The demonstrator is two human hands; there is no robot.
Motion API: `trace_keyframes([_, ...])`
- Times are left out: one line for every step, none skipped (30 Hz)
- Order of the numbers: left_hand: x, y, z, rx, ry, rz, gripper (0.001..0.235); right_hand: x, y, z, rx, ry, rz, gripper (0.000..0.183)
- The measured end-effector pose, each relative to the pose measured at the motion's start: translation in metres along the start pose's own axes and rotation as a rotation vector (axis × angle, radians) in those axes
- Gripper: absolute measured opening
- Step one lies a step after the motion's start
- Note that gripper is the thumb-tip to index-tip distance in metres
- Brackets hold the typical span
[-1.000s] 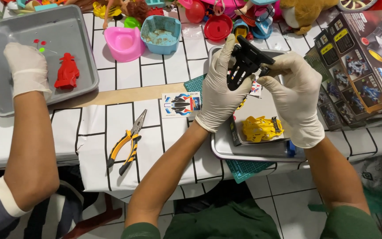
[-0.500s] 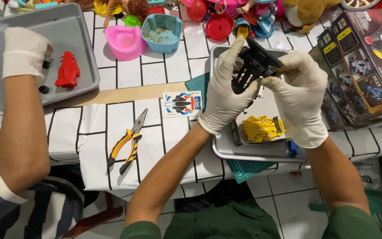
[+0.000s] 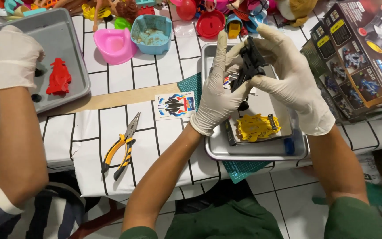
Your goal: The person assembles a toy car by attaching a yellow chassis to a black frame and inserting red wheels. They then place the completed toy into a box.
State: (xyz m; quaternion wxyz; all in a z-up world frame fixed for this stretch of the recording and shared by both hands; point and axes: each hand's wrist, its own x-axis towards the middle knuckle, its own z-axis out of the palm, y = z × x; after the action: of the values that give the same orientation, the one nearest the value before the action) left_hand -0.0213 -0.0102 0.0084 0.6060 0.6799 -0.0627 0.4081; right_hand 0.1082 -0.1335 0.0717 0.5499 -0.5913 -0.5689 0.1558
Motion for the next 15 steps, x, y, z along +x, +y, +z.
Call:
trace_keyframes([0.0, 0.0, 0.001, 0.001, -0.002, -0.006, 0.096, -0.001, 0.0, 0.0, 0.004, 0.002, 0.005, 0.091])
trace_keyframes([-0.001, 0.0, 0.002, -0.044, 0.0, -0.052, 0.099, -0.001, 0.0, -0.001, 0.044, -0.016, 0.022, 0.088])
trace_keyframes([0.001, 0.0, 0.004, -0.088, -0.002, -0.095, 0.102, -0.002, -0.001, -0.002, 0.082, -0.031, 0.036, 0.084])
trace_keyframes([0.0, -0.001, 0.004, -0.088, -0.006, -0.098, 0.102, -0.003, -0.002, -0.001, 0.084, -0.026, 0.038, 0.084])
trace_keyframes([0.0, -0.002, 0.005, -0.032, -0.017, -0.062, 0.099, -0.004, -0.002, 0.0, 0.113, -0.001, 0.042, 0.083])
trace_keyframes([0.0, -0.004, 0.005, 0.023, -0.029, -0.025, 0.097, -0.006, -0.003, 0.001, 0.143, 0.023, 0.047, 0.081])
trace_keyframes([0.0, -0.005, 0.006, 0.022, -0.032, -0.029, 0.097, -0.007, 0.0, 0.0, 0.144, 0.027, 0.05, 0.081])
trace_keyframes([-0.001, -0.006, 0.006, 0.042, -0.045, -0.047, 0.096, -0.008, 0.003, 0.0, 0.114, 0.03, 0.058, 0.08])
trace_keyframes([-0.001, -0.008, 0.006, 0.062, -0.058, -0.063, 0.096, -0.009, 0.005, -0.001, 0.085, 0.034, 0.065, 0.078])
trace_keyframes([-0.001, -0.007, 0.006, 0.062, -0.061, -0.066, 0.096, -0.009, 0.006, -0.001, 0.086, 0.037, 0.067, 0.078])
trace_keyframes([-0.002, -0.007, 0.007, 0.082, -0.074, -0.086, 0.092, -0.009, 0.007, -0.002, 0.053, 0.055, 0.053, 0.079])
trace_keyframes([-0.002, -0.007, 0.007, 0.102, -0.088, -0.107, 0.088, -0.008, 0.007, -0.002, 0.021, 0.072, 0.04, 0.081])
trace_keyframes([-0.001, -0.011, 0.006, 0.101, -0.091, -0.109, 0.088, -0.007, 0.005, -0.001, 0.022, 0.075, 0.042, 0.081])
trace_keyframes([-0.001, -0.016, 0.005, 0.165, -0.093, -0.139, 0.078, -0.006, 0.003, 0.0, -0.024, 0.123, 0.058, 0.08])
trace_keyframes([0.0, -0.02, 0.004, 0.23, -0.095, -0.168, 0.07, -0.004, 0.001, 0.0, -0.071, 0.171, 0.073, 0.08])
